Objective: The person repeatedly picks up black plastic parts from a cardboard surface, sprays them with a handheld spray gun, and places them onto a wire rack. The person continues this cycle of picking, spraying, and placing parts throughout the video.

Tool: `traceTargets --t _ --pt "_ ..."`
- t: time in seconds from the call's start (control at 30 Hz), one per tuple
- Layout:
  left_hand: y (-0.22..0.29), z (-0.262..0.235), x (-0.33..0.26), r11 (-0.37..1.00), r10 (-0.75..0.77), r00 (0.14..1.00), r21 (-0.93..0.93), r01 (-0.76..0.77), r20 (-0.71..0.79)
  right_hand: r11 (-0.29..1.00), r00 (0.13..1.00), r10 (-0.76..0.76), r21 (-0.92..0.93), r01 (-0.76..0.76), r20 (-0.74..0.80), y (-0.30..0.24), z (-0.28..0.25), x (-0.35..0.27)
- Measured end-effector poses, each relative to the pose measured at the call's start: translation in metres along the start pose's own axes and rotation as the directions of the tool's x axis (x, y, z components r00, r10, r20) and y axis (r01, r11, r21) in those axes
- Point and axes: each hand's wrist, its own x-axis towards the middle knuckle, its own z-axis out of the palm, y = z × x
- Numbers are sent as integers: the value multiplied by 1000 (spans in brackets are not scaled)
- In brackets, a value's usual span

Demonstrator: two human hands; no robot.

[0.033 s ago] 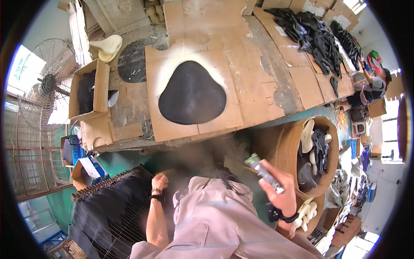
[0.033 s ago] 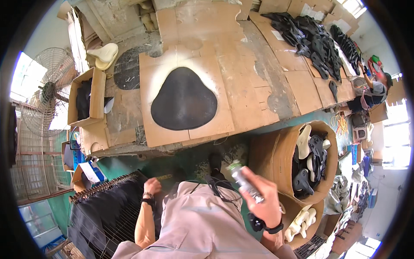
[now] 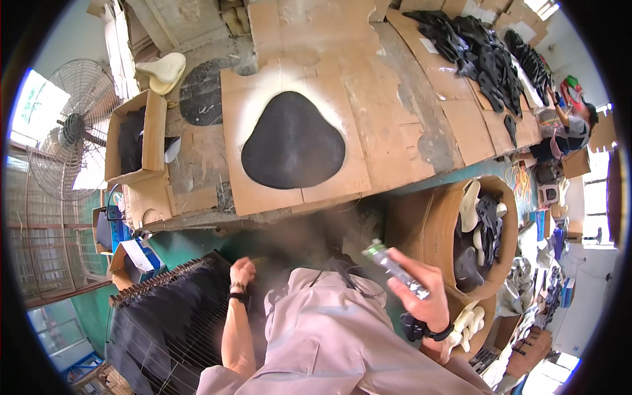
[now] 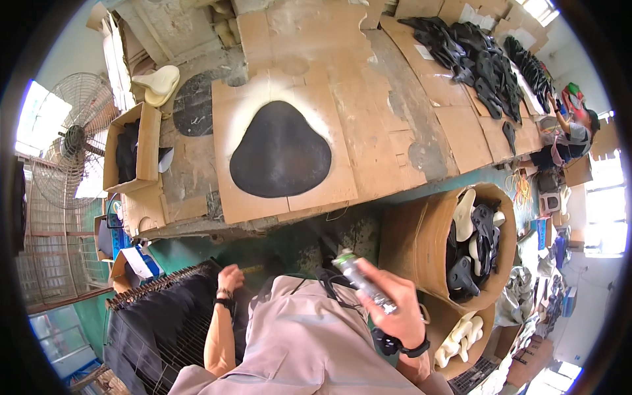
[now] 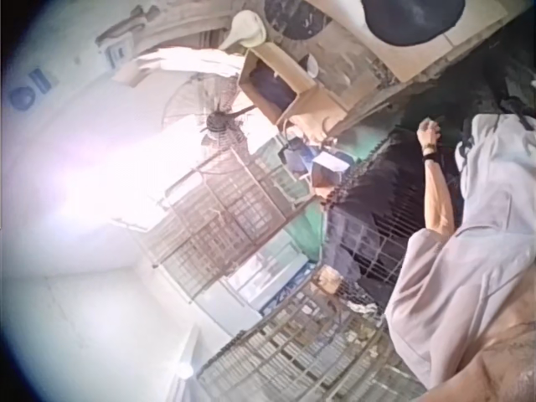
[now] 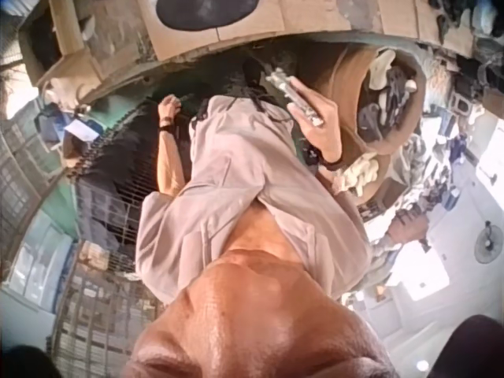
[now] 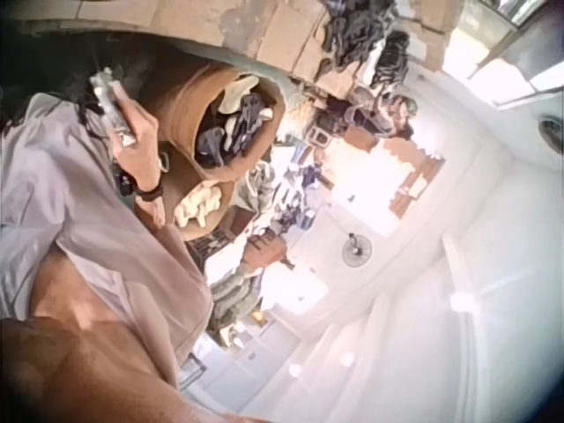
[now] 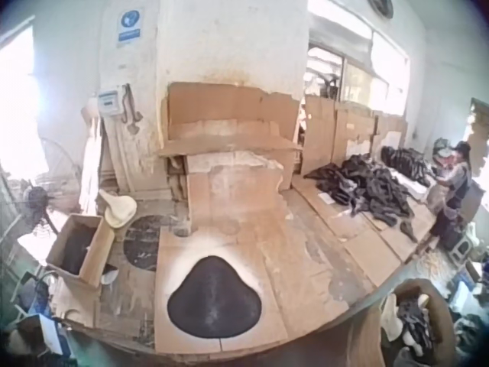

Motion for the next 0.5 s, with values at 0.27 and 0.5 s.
traceTargets --t 0.27,0.5 --pt "176 95 89 822 518 844 353 -447 -138 994 977 102 -22 -108 -189 4 -9 -5" --pt "245 165 126 558 580 752 826 -85 -314 986 956 158 -14 -167 -248 10 -18 -32"
